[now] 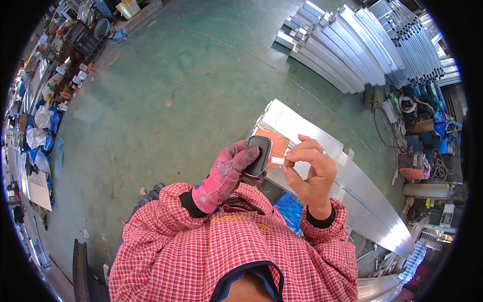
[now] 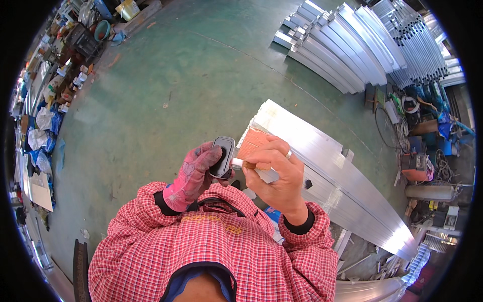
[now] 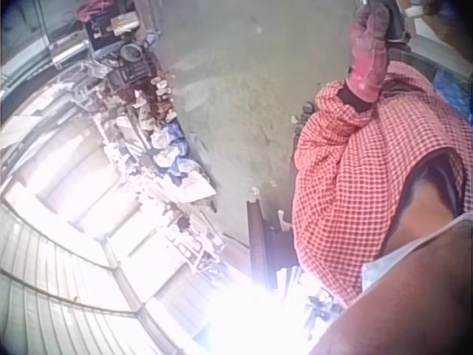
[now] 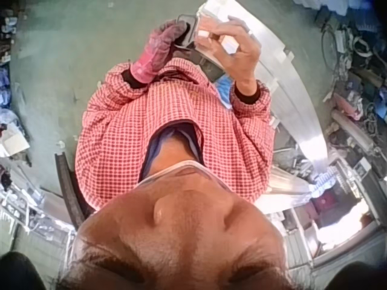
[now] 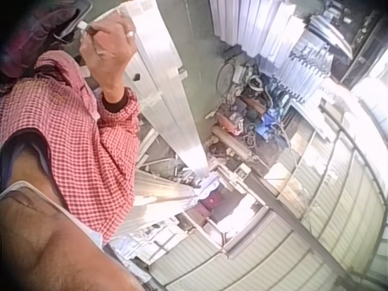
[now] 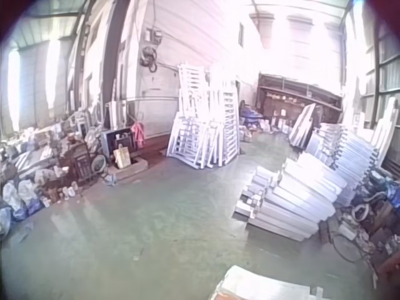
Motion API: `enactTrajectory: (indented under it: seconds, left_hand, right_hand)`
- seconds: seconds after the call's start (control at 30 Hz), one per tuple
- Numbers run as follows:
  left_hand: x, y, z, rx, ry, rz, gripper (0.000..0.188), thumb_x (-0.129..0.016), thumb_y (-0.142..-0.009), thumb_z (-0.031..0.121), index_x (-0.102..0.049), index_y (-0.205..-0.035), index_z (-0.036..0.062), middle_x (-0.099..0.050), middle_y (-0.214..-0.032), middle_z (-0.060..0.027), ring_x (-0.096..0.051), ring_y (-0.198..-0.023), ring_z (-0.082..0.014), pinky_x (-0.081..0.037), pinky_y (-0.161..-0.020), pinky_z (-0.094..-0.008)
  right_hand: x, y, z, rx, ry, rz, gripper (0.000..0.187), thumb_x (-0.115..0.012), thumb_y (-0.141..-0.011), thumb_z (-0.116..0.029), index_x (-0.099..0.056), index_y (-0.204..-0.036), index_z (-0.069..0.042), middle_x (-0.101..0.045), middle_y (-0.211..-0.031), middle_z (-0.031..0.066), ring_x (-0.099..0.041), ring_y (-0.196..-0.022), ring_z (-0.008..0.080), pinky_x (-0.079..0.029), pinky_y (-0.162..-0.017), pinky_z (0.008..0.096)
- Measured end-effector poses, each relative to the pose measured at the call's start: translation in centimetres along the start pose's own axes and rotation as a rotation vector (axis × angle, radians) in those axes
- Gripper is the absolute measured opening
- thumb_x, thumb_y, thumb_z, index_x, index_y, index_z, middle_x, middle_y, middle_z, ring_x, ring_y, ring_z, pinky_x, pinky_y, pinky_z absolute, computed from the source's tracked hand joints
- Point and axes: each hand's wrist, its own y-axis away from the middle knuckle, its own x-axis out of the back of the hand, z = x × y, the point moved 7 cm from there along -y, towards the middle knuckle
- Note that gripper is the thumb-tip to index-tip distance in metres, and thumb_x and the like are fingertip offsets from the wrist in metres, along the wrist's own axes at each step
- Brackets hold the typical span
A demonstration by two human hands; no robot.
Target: The person sits on the floor, opens a paint can, and pours paint onto a square tile. They then use a small brush to apply paint to the tile and a small black object, moving between the floor and a nearby metal workbench.
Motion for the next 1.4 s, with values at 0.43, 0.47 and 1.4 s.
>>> enactTrajectory:
  seconds: [0.43, 0.47, 1.4]
  left_hand:
    - [-0.61, 0.01, 0.27, -0.012, -0.053, -0.037, 0.035, -0.058, -0.093, 0.033, -0.055, -0.104, 0.0004, -0.06, -0.078, -0.0056, -0.059, -0.066, -0.0149, -0.047, -0.057, -0.0285]
    - [-0.63, 0.0, 0.25, -0.012, -0.053, -0.036, 0.035, -0.058, -0.092, 0.033, -0.055, -0.105, 0.0003, -0.06, -0.078, -0.0059, -0.058, -0.066, -0.0148, -0.047, -0.057, -0.0284]
    - [-0.13, 0.25, -0.3, -0.015, -0.079, -0.064, 0.039, -0.059, -0.091, 0.036, -0.055, -0.107, 0.0, -0.06, -0.084, -0.0061, -0.062, -0.07, -0.0168, -0.049, -0.058, -0.0289]
  right_hand:
    - [0.21, -0.06, -0.1, 0.008, 0.013, -0.003, 0.026, -0.069, -0.062, 0.005, -0.063, -0.083, -0.009, -0.065, -0.071, 0.0008, -0.062, -0.073, 0.0169, -0.045, -0.09, 0.042]
    - [0.32, -0.03, -0.15, 0.009, 0.018, 0.006, 0.026, -0.069, -0.062, 0.005, -0.063, -0.083, -0.009, -0.065, -0.071, 0.0008, -0.062, -0.073, 0.017, -0.045, -0.09, 0.0421]
    - [0.54, -0.04, -0.18, 0.005, 0.023, 0.021, 0.025, -0.069, -0.063, 0.005, -0.062, -0.083, -0.009, -0.066, -0.072, 0.0004, -0.062, -0.073, 0.0166, -0.044, -0.092, 0.0429]
